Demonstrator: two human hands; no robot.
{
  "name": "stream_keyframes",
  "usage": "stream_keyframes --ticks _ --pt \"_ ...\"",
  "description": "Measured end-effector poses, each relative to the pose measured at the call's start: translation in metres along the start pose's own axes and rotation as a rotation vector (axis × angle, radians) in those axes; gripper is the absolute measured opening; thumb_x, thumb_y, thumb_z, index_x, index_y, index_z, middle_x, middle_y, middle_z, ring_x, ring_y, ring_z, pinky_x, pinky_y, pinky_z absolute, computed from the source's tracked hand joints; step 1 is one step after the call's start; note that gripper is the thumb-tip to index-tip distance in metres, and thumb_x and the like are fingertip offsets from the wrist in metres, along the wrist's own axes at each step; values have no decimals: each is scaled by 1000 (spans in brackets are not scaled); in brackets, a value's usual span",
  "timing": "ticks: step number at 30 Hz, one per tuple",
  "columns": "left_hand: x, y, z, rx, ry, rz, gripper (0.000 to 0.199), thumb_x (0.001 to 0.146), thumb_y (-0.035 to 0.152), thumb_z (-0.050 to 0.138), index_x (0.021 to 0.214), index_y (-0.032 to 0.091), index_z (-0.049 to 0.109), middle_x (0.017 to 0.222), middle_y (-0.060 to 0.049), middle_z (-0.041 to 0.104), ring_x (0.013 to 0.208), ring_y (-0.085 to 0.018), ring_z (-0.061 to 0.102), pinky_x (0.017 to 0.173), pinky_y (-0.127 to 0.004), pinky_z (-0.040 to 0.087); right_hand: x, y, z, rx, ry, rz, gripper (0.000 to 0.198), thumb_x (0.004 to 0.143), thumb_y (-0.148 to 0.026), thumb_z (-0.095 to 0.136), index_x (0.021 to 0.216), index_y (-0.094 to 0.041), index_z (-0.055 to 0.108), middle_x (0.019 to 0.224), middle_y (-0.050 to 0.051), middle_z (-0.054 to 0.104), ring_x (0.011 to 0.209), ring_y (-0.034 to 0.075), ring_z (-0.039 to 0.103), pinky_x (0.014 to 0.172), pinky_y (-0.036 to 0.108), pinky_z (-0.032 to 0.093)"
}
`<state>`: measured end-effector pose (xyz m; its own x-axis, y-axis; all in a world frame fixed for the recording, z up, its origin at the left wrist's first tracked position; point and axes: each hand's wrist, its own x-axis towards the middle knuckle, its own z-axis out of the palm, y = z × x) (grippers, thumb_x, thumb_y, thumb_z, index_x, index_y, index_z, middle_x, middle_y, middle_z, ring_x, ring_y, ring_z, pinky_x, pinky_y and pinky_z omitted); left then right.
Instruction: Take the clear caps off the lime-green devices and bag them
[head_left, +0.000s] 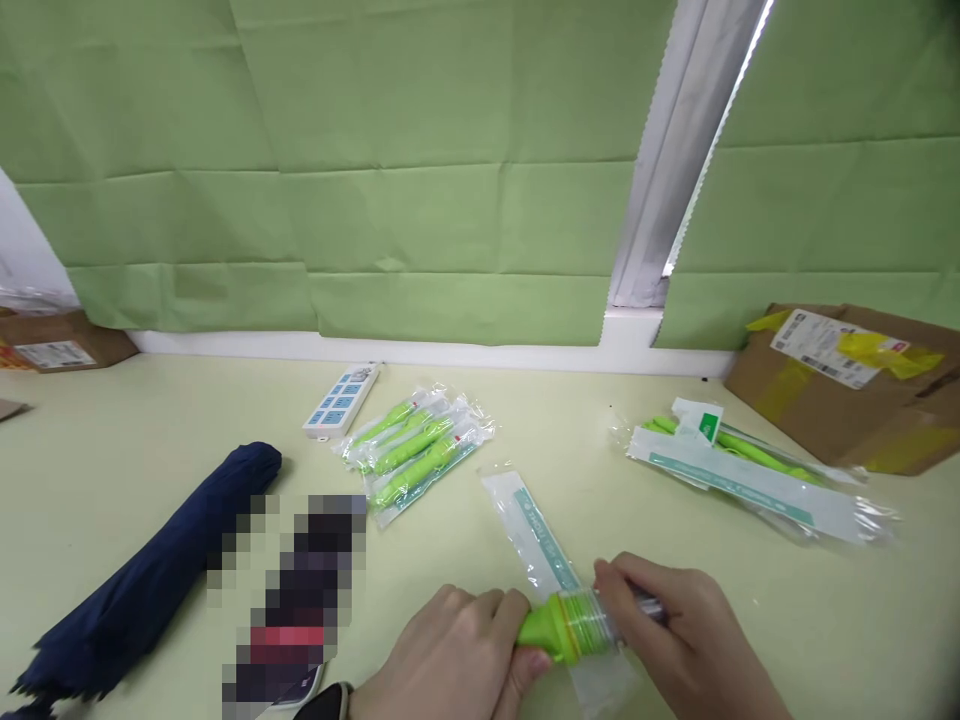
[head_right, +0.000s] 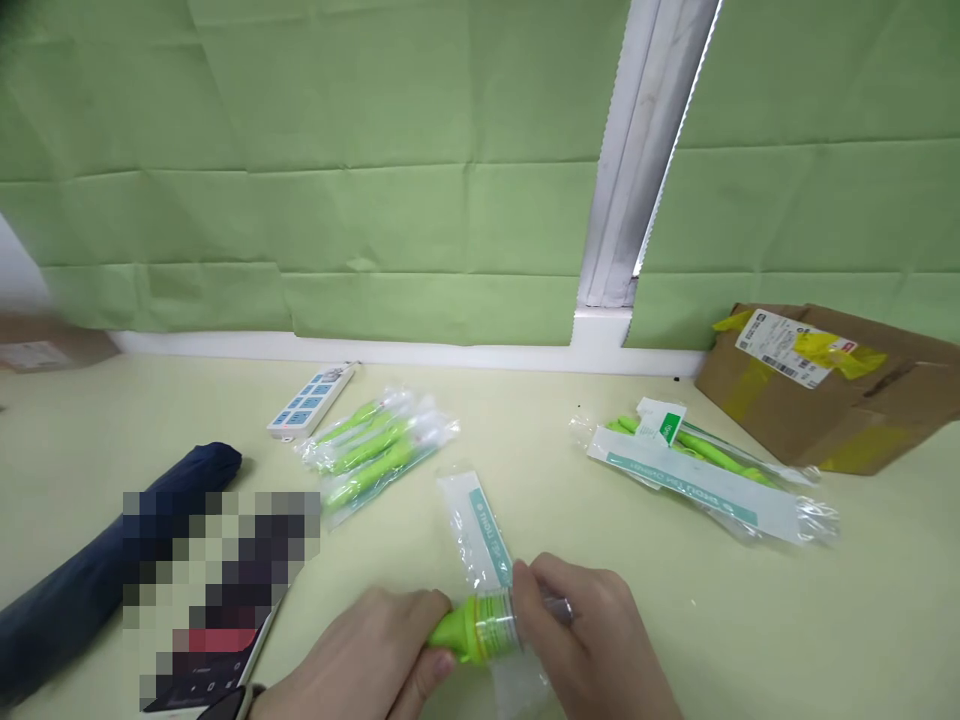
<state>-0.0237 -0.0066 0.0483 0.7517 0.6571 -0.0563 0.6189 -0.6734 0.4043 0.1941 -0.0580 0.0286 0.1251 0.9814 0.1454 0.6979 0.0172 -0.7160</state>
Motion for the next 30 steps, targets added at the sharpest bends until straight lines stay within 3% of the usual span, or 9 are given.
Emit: stream_keyframes --ticks 3,6,8,11,14,17,20,24,30 --pt "4 3 4 137 -58 4 25 97 27 45 102 15 66 90 -13 73 70 -29 63 60 -37 46 5 0 5 31 -10 91 43 98 -43 39 64 -24 20 62 -5 21 56 14 26 49 29 23" --pt "4 3 2 31 -56 -58 27 96 32 45 102 16 65 89 -12 70 73 -28 61 63 -36 45 9 -3 2 31 -11 78 43 99 -41 36 63 -25 19 60 -5 19 54 14 26 48 29 23" --pt "3 -1 -2 -232 -61 -112 34 97 45 43 97 19 64 83 -8 65 74 -24 57 65 -33 43 8 -6 -4 48 -26 6 45 98 -44 41 60 -24 29 57 -4 31 53 14 35 50 28 29" --pt "2 -8 -4 -867 -303 -132 51 94 66 42 88 19 61 78 -1 55 69 -16 49 62 -26 37 3 -7 -13 -4 -24 -304 29 96 -37 50 70 -23 52 64 -1 55 59 15 51 57 27 37" --pt "5 -9 1 -1166 -431 -77 59 89 76 44 80 18 56 69 3 47 59 -10 39 54 -23 28 -3 -2 -15 -167 92 -468 31 96 -25 49 66 -23 44 57 -4 46 51 11 45 53 27 31" --pt "5 -5 7 -943 -299 -3 64 91 79 28 76 20 49 64 3 43 56 -11 40 51 -24 28 -5 2 -11 -216 150 -401 38 96 -22 46 64 -23 25 55 -7 31 47 10 33 50 28 26" --pt "4 -1 7 -502 -182 20 63 97 68 17 87 19 55 74 -5 58 63 -17 53 54 -26 37 -2 1 -6 -189 153 -344 38 98 -23 43 66 -24 22 55 -7 30 46 11 32 47 27 27" --pt "6 7 5 -27 -191 -89 43 101 42 29 105 15 62 89 -14 70 72 -28 63 59 -33 42 5 -2 2 -173 169 -220 37 96 -25 42 64 -25 23 53 -7 26 45 12 30 42 26 27" --pt "8 12 2 5 -210 -131 35 99 33 37 112 13 61 100 -18 69 84 -34 65 70 -40 44 6 -2 1 -126 161 -152 41 97 -27 41 62 -25 21 50 -7 27 45 12 31 41 25 29"
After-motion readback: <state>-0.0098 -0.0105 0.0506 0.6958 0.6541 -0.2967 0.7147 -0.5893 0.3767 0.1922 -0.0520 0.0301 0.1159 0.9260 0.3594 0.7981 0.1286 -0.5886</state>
